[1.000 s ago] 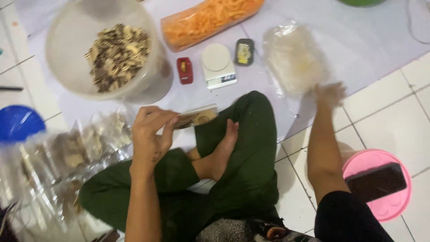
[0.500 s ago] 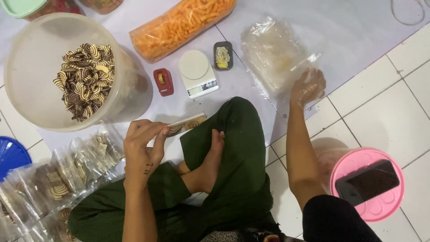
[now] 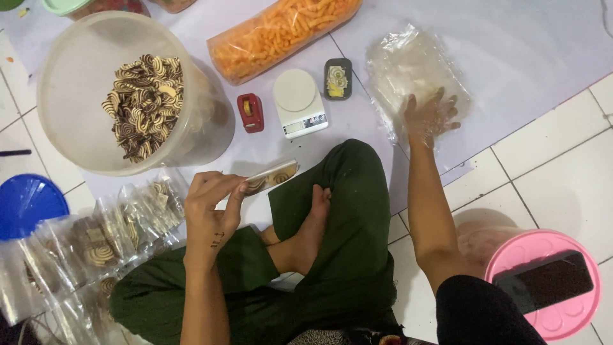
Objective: Manually packing swirl-patterned cookies from a large container into individual small plastic bags while sitting on the floor.
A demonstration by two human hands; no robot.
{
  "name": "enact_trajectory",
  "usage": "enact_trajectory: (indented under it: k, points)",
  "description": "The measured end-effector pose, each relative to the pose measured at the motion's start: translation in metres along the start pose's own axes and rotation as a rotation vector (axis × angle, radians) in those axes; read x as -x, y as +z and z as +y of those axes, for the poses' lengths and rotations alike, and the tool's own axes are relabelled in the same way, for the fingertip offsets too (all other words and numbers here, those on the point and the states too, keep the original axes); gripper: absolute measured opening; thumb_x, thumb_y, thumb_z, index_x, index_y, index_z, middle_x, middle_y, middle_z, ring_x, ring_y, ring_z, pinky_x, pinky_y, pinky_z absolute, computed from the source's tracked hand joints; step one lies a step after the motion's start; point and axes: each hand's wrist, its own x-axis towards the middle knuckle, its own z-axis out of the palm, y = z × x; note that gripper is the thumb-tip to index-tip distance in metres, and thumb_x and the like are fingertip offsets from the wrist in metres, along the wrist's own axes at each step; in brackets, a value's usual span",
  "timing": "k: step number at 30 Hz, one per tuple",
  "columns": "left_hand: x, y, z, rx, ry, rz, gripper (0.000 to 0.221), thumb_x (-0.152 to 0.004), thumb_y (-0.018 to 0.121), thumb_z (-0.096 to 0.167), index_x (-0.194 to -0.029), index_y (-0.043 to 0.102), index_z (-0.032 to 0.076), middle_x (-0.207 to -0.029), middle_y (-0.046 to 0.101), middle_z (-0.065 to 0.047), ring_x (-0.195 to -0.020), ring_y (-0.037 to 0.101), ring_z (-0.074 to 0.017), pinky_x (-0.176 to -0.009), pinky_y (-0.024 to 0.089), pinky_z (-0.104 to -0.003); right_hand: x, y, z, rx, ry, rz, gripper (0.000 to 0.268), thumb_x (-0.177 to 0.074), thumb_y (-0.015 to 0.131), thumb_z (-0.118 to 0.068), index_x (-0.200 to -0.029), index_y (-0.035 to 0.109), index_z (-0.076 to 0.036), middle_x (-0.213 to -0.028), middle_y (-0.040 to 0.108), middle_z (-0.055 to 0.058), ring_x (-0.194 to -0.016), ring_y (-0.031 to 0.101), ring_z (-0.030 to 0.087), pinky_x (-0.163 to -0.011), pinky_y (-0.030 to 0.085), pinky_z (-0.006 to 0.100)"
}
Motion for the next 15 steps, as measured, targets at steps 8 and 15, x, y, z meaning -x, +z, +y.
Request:
enact_trajectory:
  k: [8, 15]
  points:
    - [0.017, 0.02, -0.006, -0.045, 0.034, 0.022, 0.013, -0.089, 0.079, 0.003, -0.091, 0.082, 0.015, -0.081, 0.077, -0.004, -0.083, 0.066, -0.0292, -0.083, 0.053, -0.039, 0.13, -0.168, -0.06, -0.76, -1.021, -0.078, 0.036, -0.102, 0.076, -0.016, -0.129, 0.065, 0.006, -0.114, 0.069, 0.028, -0.098, 0.068, 0.045, -0.091, 0.052, 0.053]
    - [0.042, 0.043, -0.023, -0.138, -0.018, 0.052, 0.012, -0.085, 0.079, 0.01, -0.084, 0.081, 0.022, -0.076, 0.076, 0.004, -0.087, 0.067, -0.0239, -0.079, 0.055, -0.034, 0.281, -0.251, -0.109, -0.35, -1.478, -0.754, 0.039, -0.09, 0.073, -0.038, -0.115, 0.075, -0.009, -0.108, 0.076, 0.016, -0.102, 0.071, 0.037, -0.095, 0.054, 0.05]
